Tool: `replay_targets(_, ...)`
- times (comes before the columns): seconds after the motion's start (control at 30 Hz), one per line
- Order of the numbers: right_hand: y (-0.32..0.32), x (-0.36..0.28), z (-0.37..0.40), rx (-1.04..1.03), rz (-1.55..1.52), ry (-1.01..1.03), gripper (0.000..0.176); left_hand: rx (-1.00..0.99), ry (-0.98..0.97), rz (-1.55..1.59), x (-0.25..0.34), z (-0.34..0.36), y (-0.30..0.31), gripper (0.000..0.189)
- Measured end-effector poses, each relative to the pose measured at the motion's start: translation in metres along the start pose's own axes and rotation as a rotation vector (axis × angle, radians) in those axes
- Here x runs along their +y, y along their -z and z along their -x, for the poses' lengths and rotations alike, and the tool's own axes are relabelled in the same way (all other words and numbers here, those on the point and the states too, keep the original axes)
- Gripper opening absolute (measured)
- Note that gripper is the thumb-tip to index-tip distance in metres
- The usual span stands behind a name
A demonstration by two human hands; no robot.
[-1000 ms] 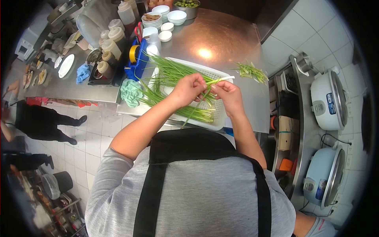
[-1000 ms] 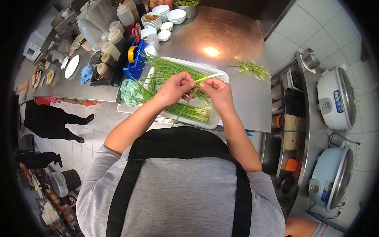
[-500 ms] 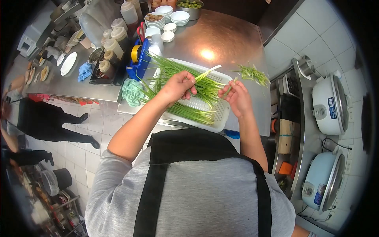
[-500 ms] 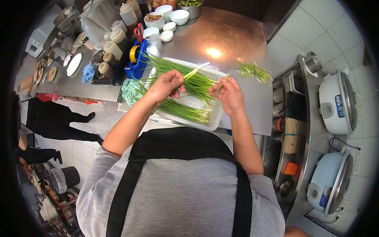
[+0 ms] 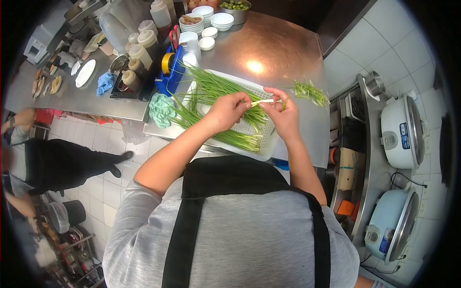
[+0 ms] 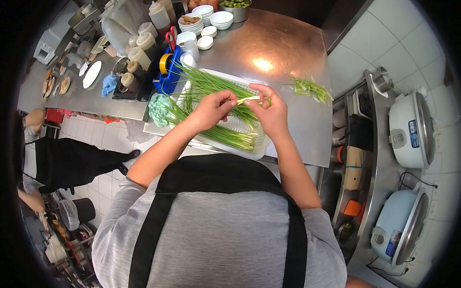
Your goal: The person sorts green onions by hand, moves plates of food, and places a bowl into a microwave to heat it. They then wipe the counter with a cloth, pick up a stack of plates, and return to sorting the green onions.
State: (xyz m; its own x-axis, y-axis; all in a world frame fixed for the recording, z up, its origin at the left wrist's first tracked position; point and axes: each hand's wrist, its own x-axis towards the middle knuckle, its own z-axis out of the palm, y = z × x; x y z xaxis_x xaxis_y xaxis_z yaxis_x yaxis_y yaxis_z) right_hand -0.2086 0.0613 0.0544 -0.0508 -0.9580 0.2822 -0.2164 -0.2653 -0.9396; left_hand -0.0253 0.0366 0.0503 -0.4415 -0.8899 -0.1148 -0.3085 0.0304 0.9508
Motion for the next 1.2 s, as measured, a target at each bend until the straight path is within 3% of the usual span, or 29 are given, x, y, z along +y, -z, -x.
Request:
replay_targets(0.1,0.013,-0.017,-0.003,-0.095,0.42,0.29,0.023,0.145,-0.153,-0.34,0.011,0.008,0.001,0.013)
replay_targets(0.2,0.015,-0.017,-0.003,-0.099,0.517,0.341,0.018,0.195,-0.236,-0.468,0.021,0.013,-0.002,0.012)
replay_targets(0.4,0.016,-0.013,0.003,-0.094,0.519,0.346,0.009,0.132,-0.231,-0.334,0.02,0.014,-0.007,0.013)
replay_targets(0.6,0.022,0.016,0.0,-0.03,0.148,-0.006,0.012,0.089,-0.166,-0.264,0.017,0.009,-0.015,0.013)
replay_targets(0.7,0.035,0.043,-0.004,0.081,0.051,-0.093,0.013,0.094,-0.166,-0.31,0.018,0.007,-0.017,0.011)
replay_targets(0.8,0.05,0.03,-0.005,0.183,-0.024,-0.293,0.01,0.153,-0.232,-0.467,0.025,0.009,-0.014,0.011)
replay_targets(0.97,0.065,0.029,-0.005,0.061,0.003,-0.15,0.01,0.237,-0.433,-0.51,0.022,0.002,-0.015,0.014)
replay_targets(1.1,0.051,-0.005,0.0,-0.073,0.24,-0.004,0.009,0.258,-0.467,-0.553,0.022,-0.004,-0.019,0.016)
replay_targets(1.2,0.05,-0.004,-0.006,-0.003,0.374,0.048,0.009,0.216,-0.387,-0.513,0.017,-0.012,-0.02,0.015)
